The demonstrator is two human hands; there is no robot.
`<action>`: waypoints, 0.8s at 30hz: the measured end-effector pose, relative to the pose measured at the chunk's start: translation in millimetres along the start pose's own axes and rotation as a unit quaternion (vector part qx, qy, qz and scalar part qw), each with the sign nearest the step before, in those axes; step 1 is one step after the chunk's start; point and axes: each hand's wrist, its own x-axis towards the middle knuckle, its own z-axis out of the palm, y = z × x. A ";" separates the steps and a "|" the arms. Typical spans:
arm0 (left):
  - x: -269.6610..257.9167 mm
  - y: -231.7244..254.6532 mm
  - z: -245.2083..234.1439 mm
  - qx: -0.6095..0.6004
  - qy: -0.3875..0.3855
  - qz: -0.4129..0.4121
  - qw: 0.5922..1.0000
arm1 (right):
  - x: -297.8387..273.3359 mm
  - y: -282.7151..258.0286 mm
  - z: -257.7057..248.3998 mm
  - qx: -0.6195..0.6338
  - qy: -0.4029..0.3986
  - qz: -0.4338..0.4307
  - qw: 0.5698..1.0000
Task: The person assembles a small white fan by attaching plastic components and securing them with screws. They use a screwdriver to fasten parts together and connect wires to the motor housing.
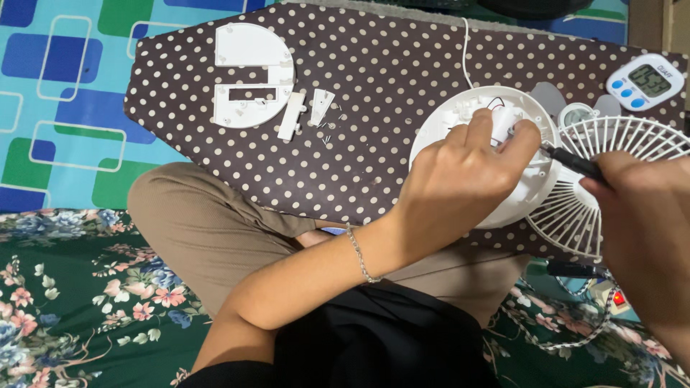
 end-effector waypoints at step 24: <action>-2.3 -5.6 3.5 -0.184 -0.047 -0.052 0.980 | -4.3 -7.5 -21.6 0.086 0.114 -0.120 0.982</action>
